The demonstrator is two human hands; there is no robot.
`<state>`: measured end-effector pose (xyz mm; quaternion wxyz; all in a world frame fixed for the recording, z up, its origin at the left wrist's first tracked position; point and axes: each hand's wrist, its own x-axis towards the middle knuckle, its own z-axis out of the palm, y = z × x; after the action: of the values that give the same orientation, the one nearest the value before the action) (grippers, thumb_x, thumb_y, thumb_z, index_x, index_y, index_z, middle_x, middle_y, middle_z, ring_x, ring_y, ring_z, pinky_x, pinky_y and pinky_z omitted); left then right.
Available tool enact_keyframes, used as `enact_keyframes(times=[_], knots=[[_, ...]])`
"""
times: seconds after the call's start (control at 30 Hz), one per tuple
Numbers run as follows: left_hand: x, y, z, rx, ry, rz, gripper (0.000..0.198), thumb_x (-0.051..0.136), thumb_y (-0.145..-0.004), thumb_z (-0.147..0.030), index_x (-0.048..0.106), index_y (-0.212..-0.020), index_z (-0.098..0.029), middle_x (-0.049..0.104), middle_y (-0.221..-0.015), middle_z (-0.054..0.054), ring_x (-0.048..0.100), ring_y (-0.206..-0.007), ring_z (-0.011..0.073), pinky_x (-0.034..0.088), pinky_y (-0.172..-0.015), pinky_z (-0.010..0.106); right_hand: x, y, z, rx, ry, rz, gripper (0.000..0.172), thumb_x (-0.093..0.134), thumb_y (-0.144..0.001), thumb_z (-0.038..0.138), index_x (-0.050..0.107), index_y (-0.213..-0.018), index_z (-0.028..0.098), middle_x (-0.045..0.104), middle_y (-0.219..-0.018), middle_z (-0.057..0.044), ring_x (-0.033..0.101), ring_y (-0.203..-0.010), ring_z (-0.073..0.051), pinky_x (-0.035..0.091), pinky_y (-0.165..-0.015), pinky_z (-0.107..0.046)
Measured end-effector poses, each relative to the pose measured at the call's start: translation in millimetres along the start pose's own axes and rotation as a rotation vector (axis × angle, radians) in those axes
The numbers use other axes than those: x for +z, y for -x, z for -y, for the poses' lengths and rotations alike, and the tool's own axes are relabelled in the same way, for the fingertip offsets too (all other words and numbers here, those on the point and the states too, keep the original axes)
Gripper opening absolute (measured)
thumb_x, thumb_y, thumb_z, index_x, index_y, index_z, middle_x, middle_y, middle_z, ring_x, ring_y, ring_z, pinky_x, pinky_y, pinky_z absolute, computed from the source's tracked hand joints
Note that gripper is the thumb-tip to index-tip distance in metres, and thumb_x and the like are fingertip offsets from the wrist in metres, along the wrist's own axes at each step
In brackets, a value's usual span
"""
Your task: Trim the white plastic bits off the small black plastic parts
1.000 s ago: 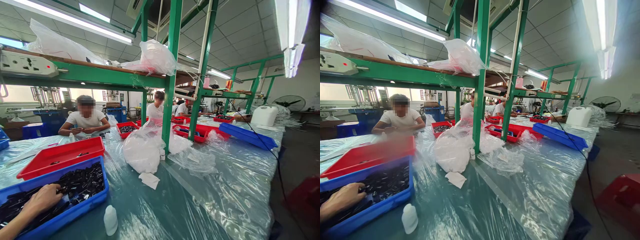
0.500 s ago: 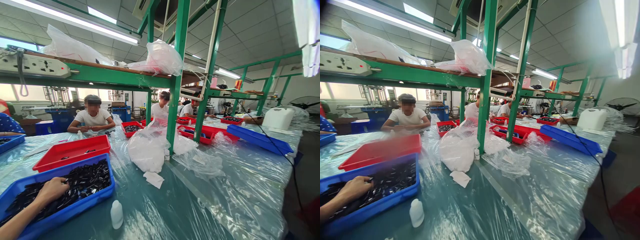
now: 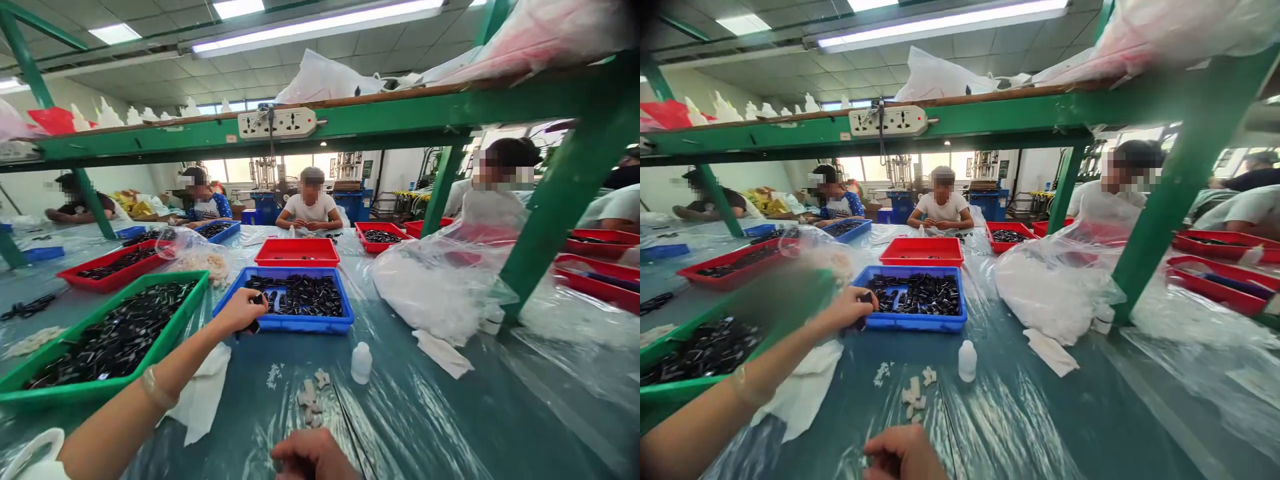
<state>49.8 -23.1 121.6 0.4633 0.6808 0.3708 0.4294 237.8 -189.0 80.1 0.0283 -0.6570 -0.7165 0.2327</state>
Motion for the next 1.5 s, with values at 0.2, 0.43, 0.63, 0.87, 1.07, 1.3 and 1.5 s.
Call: enact_keyframes(times=[0.2, 0.43, 0.63, 0.87, 1.07, 1.3, 1.5], knots=[[32.8, 44, 53, 0.003, -0.070, 0.074, 0.033, 0.038, -0.056, -0.029, 0.060, -0.075, -0.015, 0.056, -0.081, 0.000, 0.041, -0.053, -0.0027, 0.032, -0.046, 0.011, 0, 12, 28, 0.167, 0.097, -0.076, 0.045, 0.039, -0.070, 0.037, 0.053, -0.107, 0.014, 0.051, -0.087, 0.001, 0.031, -0.059, 0.020, 0.020, -0.054, 0.013], [33.1, 58, 71, 0.015, -0.101, 0.023, 0.055, 0.047, -0.057, -0.057, 0.060, -0.101, -0.026, 0.059, -0.101, -0.002, 0.042, -0.070, -0.0045, 0.027, -0.060, 0.004, 0, 17, 27, 0.174, 0.115, -0.158, 0.046, 0.040, -0.071, 0.043, 0.053, -0.106, 0.016, 0.049, -0.092, 0.002, 0.035, -0.068, 0.021, 0.024, -0.063, 0.017], [20.9, 60, 69, -0.032, -0.088, 0.173, 0.073, 0.032, -0.058, -0.070, 0.043, -0.120, -0.035, 0.056, -0.075, -0.002, 0.046, -0.048, 0.0001, 0.036, -0.045, 0.012, -2, 18, 33, 0.162, 0.128, -0.145, 0.046, 0.039, -0.072, 0.041, 0.053, -0.107, 0.014, 0.050, -0.090, 0.001, 0.034, -0.067, 0.021, 0.024, -0.063, 0.016], [13.8, 51, 69, -0.021, -0.259, 0.167, 0.055, 0.030, -0.068, -0.050, 0.040, -0.121, -0.039, 0.061, -0.089, -0.002, 0.040, -0.044, -0.0034, 0.030, -0.047, 0.009, -3, 17, 31, 0.133, 0.125, -0.141, 0.045, 0.039, -0.072, 0.042, 0.054, -0.104, 0.015, 0.050, -0.090, 0.002, 0.035, -0.068, 0.021, 0.023, -0.064, 0.016], [16.5, 52, 69, 0.000, -0.448, 0.073, 0.051, 0.030, -0.068, -0.046, 0.041, -0.118, -0.043, 0.051, -0.114, 0.002, 0.050, -0.082, 0.0030, 0.043, -0.086, 0.018, -2, 17, 33, 0.105, 0.127, -0.107, 0.046, 0.036, -0.072, 0.046, 0.054, -0.102, 0.016, 0.050, -0.083, 0.003, 0.032, -0.061, 0.020, 0.020, -0.056, 0.013], [39.0, 52, 58, 0.088, -0.600, -0.003, 0.046, 0.021, -0.071, -0.028, 0.050, -0.107, -0.030, 0.046, -0.115, 0.005, 0.049, -0.106, 0.0177, 0.038, -0.099, 0.049, 3, 17, 33, 0.065, 0.162, -0.123, 0.042, 0.036, -0.073, 0.044, 0.055, -0.101, 0.019, 0.050, -0.082, 0.004, 0.030, -0.060, 0.021, 0.018, -0.055, 0.013], [55.1, 38, 61, 0.216, -0.686, 0.134, 0.040, 0.023, -0.071, -0.014, 0.057, -0.093, -0.012, 0.052, -0.105, 0.008, 0.040, -0.113, 0.0142, 0.040, -0.100, 0.048, 2, 18, 34, 0.088, 0.179, -0.143, 0.040, 0.037, -0.073, 0.041, 0.055, -0.101, 0.020, 0.050, -0.084, 0.005, 0.032, -0.063, 0.021, 0.018, -0.058, 0.014]])
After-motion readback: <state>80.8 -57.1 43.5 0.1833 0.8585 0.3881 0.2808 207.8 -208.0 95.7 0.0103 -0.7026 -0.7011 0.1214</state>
